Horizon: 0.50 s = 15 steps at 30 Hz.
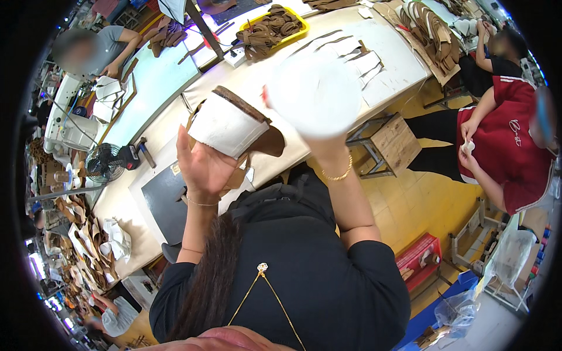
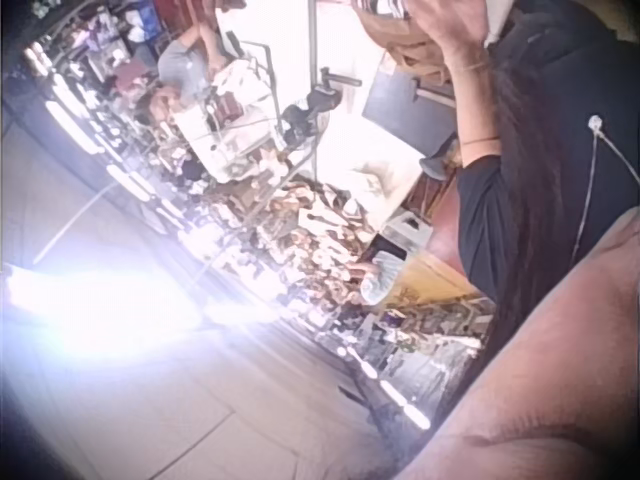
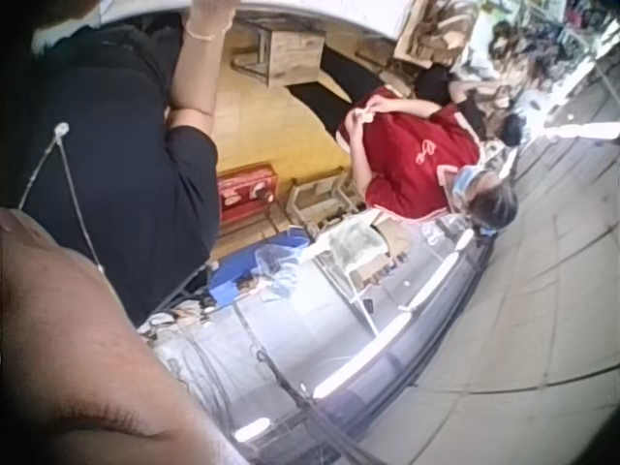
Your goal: The person repeatedly applies glue from a squeeze bottle to the edges of white fabric pieces with brown trim. They handle each piece one at a time, coating the edges, then place the piece back on the table. The process continues across multiple pieces without visible assembly.
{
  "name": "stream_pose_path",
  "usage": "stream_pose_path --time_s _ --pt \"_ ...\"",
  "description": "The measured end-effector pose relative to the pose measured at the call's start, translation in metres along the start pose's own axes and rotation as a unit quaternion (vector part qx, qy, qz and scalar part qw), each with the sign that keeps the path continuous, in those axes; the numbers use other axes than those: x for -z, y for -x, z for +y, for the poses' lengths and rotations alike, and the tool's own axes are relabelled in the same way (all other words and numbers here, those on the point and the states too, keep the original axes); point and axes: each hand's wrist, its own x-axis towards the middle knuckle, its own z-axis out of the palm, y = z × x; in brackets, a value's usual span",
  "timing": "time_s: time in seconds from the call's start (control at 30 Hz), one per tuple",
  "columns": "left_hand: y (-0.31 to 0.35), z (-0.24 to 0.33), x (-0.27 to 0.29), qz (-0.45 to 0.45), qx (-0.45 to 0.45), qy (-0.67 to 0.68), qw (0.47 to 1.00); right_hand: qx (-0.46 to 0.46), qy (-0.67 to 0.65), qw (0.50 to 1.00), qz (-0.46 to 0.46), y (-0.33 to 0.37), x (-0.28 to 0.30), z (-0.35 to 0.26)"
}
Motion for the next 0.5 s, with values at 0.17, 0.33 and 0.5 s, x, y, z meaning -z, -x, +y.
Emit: stream_pose_path --time_s 0.17,0.33,0.5 --pt "-0.009 -0.002 0.002 0.052 -0.014 -0.037 0.998 -0.034 -0.252 0.967 -0.015 0.000 0.003 -0.004" --pt "-0.008 0.006 0.002 0.023 0.002 0.011 1.000 -0.059 -0.125 0.990 0.029 -0.008 0.001 0.007" --pt "-0.014 0.009 0.005 0.008 0.012 0.037 0.999 -0.104 -0.358 0.926 0.062 -0.012 0.002 -0.015"
